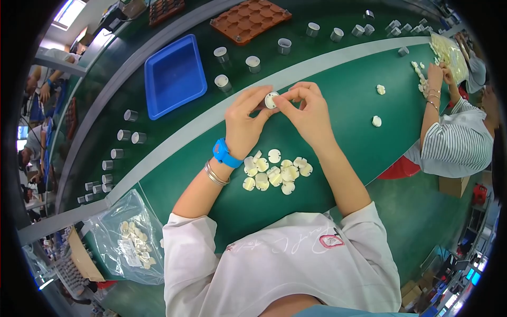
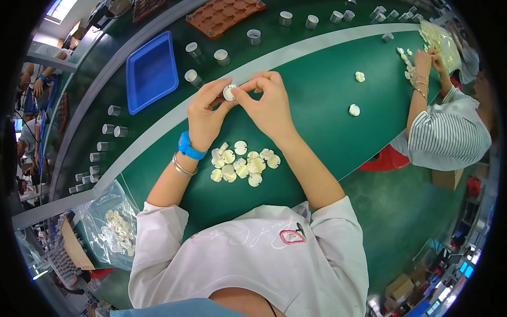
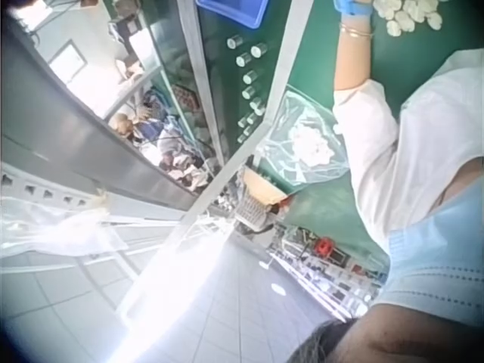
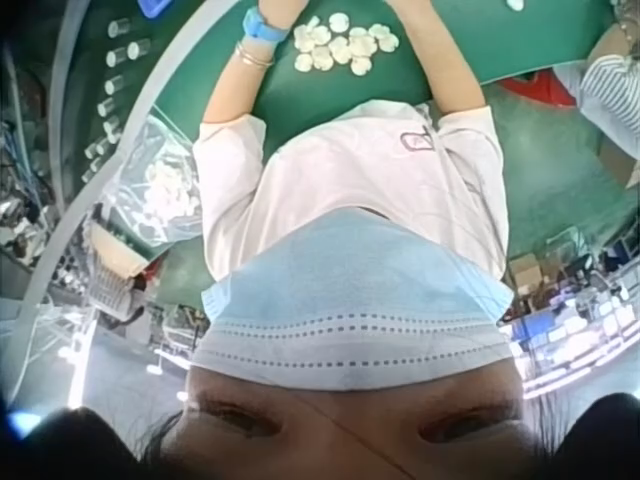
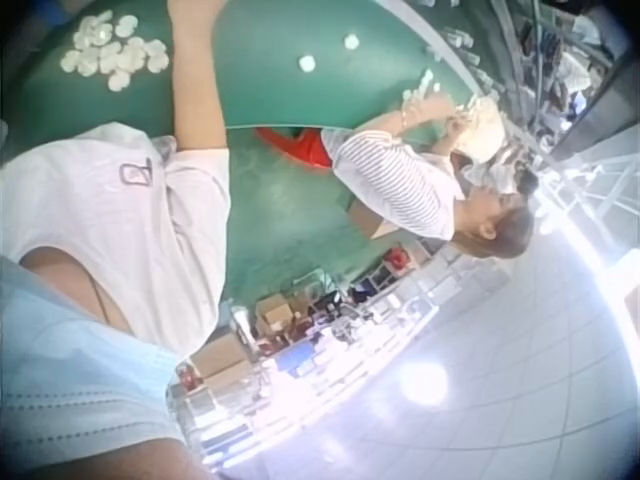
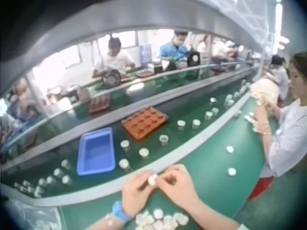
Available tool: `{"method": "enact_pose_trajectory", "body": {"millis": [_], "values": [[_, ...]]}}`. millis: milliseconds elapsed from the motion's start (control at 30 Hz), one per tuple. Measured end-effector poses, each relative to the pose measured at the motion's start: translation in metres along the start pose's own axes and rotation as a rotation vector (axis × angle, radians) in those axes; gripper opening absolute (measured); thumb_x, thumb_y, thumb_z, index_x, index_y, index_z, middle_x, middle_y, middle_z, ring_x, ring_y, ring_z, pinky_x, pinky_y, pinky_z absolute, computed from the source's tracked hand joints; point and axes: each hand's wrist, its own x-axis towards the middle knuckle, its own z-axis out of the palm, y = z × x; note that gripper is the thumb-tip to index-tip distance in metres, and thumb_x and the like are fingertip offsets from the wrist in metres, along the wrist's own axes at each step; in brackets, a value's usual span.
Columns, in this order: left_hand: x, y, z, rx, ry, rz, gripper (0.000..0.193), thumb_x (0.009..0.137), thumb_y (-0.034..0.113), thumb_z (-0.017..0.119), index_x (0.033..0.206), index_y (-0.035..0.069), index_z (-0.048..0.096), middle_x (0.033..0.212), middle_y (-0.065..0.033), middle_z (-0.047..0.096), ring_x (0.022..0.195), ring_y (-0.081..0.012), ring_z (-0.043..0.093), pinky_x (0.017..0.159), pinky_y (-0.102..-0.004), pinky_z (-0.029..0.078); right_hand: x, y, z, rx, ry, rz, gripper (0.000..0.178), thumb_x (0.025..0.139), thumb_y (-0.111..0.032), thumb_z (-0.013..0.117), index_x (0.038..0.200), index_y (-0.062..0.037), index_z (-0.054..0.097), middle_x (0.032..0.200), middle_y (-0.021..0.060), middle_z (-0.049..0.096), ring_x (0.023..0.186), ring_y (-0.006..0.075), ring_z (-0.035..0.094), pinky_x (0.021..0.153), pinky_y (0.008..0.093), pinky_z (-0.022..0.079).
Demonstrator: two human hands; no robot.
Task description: The person assembles small electronic components by hand, placing white inserts into plastic circular housings on a production line.
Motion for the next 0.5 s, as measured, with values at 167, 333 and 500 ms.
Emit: {"method": "enact_pose_trajectory", "body": {"millis": [167, 333, 500], "values": [[0.001, -0.003, 0.000, -0.030, -0.041, 0.010, 0.033, 0.070, -0.006, 0.064, 0.102, 0.000, 0.061, 0.102, -0.0105, 0.059, 0.084, -0.0190, 0.062, 0.073, -0.0268, 0.053, 0.005, 0.001, -0.003, 0.343, -0.177, 0.180, 0.018, 0.077, -0.015, 0.069, 0.084, 0.0017, 0.065, 0.083, 0.0053, 0.061, 0.066, 0.0083, 0.057, 0.057, 0.0196, 0.045], [-0.001, 0.002, -0.002, -0.179, -0.084, -0.036, 0.024, 0.076, -0.004, 0.058, 0.100, -0.003, 0.060, 0.104, -0.0116, 0.058, 0.087, -0.0180, 0.061, 0.076, -0.0266, 0.052, -0.002, -0.005, -0.003, 0.286, -0.141, 0.106, 0.015, 0.078, -0.010, 0.065, 0.081, 0.0044, 0.063, 0.071, 0.0069, 0.064, 0.059, 0.0104, 0.060, 0.054, 0.0226, 0.049], [-0.003, -0.004, 0.000, -0.233, -0.072, -0.218, 0.022, 0.078, -0.001, 0.056, 0.100, -0.004, 0.061, 0.103, -0.0117, 0.058, 0.087, -0.0164, 0.060, 0.074, -0.0258, 0.052, -0.002, 0.010, 0.008, -0.144, -0.023, -0.274, 0.015, 0.075, -0.008, 0.066, 0.083, 0.0047, 0.063, 0.074, 0.0084, 0.066, 0.058, 0.0125, 0.062, 0.055, 0.0232, 0.050]]}}
